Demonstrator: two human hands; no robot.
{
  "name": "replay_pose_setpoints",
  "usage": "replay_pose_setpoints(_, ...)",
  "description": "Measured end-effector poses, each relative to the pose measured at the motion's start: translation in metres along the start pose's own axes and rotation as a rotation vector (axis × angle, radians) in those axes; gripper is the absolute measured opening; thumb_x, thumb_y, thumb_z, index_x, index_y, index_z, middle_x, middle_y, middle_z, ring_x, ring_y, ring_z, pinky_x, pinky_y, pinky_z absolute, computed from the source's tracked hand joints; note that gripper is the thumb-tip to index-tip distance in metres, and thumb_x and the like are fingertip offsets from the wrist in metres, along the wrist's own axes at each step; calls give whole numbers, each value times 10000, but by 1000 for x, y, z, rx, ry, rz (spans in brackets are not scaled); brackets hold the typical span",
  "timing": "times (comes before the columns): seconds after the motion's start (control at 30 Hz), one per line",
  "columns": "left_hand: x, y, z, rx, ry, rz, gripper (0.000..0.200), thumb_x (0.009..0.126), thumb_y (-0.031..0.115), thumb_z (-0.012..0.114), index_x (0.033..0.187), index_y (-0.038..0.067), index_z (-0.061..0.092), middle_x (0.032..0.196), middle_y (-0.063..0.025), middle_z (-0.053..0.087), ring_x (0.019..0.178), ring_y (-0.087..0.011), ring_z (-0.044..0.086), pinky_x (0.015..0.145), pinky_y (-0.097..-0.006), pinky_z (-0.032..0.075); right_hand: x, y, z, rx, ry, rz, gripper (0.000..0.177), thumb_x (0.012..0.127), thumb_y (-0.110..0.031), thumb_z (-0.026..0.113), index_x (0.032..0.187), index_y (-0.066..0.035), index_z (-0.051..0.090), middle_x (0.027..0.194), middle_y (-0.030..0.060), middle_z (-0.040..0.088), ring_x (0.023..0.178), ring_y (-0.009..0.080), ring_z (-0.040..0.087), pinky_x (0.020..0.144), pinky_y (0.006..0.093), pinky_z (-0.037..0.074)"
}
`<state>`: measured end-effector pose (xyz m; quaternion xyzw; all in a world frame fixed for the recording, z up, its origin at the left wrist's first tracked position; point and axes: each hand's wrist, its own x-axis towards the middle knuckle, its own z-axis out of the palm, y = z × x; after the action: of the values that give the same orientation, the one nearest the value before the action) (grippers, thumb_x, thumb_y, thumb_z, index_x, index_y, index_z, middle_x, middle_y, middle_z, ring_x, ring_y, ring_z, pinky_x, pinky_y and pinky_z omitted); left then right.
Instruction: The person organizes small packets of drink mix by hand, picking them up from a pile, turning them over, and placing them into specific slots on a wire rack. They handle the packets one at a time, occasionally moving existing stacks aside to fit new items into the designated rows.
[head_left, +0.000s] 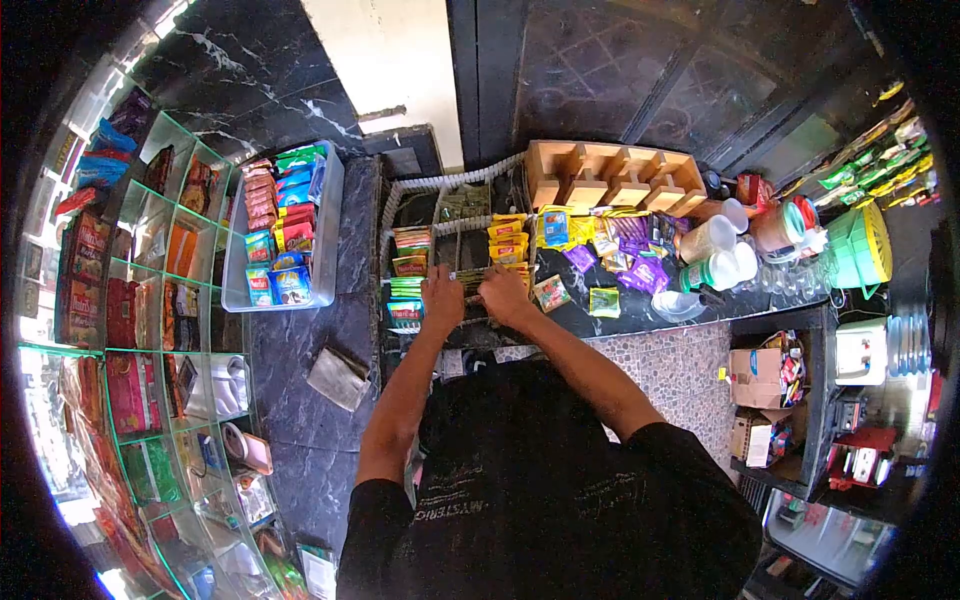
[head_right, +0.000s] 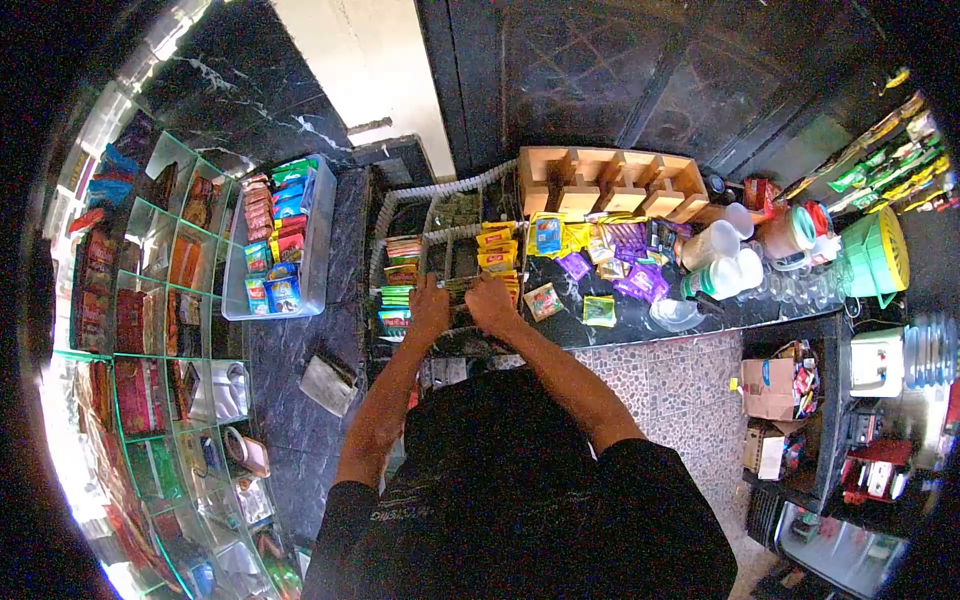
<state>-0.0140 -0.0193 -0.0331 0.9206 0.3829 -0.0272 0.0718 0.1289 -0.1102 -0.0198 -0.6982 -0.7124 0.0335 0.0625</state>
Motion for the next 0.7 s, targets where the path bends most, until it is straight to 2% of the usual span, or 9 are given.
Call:
replay_pose_setpoints(0.07, 2, -2, 1, -9, -19, -7, 180, 704, 91, 770, 867, 15, 757, 1264, -168, 507, 1266, -373, 442, 965, -493, 454, 0, -3, -11, -43, 1, -7, 148, 725, -166, 694, 784, -40, 744, 887, 154, 699, 1000, 326, 639, 845, 471, 518)
replay_pose_setpoints(0.13, 0, -2, 1, -18, -20, -2, 168, 707, 89, 774, 857, 16, 759, 1273, -168, 492, 1270, -364, 436, 966, -489, 454, -3, -6, -17, -2, 2, 25, 161, 732, -181, 707, 814, -49, 748, 957, 165, 679, 1072, 327, 602, 903, 477, 483)
replay_pose_setpoints(0.27, -6, -2, 4, -85, -19, -37, 181, 689, 89, 778, 855, 22, 754, 1283, -194, 489, 1247, -382, 463, 953, -490, 471, 0, -16, -18, 110, 26, 9, 212, 794, -262, 723, 839, -57, 752, 1111, 181, 624, 1127, 360, 555, 922, 498, 480)
replay_pose_setpoints(0.33, -21, -6, 5, -246, 224, -10, 288, 678, 80, 762, 961, 36, 735, 1230, -217, 541, 1133, -426, 551, 881, -510, 509, 3, -17, -2, 174, 45, 16, 159, 785, -211, 695, 827, -69, 753, 1122, 164, 601, 1126, 344, 533, 937, 487, 462)
replay_pose_setpoints(0.37, -26, -5, 4, -244, 222, -7, 288, 678, 80, 762, 961, 36, 735, 1230, -217, 541, 1133, -426, 551, 881, -510, 509, 4, -16, 6, 177, 46, 20, 159, 785, -211, 695, 827, -69, 753, 1122, 164, 601, 1126, 344, 533, 937, 487, 462)
replay_pose_setpoints(0.43, -39, 2, -10, -441, 194, -90, 410, 675, 59, 730, 1083, 58, 692, 1036, -227, 642, 939, -444, 640, 779, -534, 530, 3, -17, 16, 61, 132, 16, 158, 773, -206, 678, 810, -73, 754, 1111, 154, 589, 1130, 331, 515, 949, 468, 437)
replay_pose_setpoints(0.47, -42, 3, -11, -440, 190, -97, 410, 675, 59, 730, 1083, 58, 692, 1036, -227, 642, 939, -444, 640, 779, -534, 530, 4, -19, 18, 66, 128, 12, 158, 773, -206, 678, 810, -73, 754, 1111, 154, 589, 1130, 331, 515, 949, 468, 437)
replay_pose_setpoints(0.53, -44, 5, -7, -577, 166, -155, 483, 674, 26, 704, 1154, 61, 655, 849, -220, 677, 818, -434, 671, 722, -528, 536, 5, -20, 6, 51, 54, 9, 199, 777, -202, 616, 804, -57, 750, 1150, 182, 599, 1162, 341, 514, 943, 469, 413)
replay_pose_setpoints(0.7, -43, -1, 14, -695, 308, -112, 472, 691, 6, 693, 1160, 18, 645, 831, -237, 684, 810, -429, 677, 732, -505, 541, 9, -33, 1, -70, 25, -43, 207, 797, -196, 605, 828, -61, 760, 1193, 169, 581, 1181, 333, 500, 970, 462, 385)
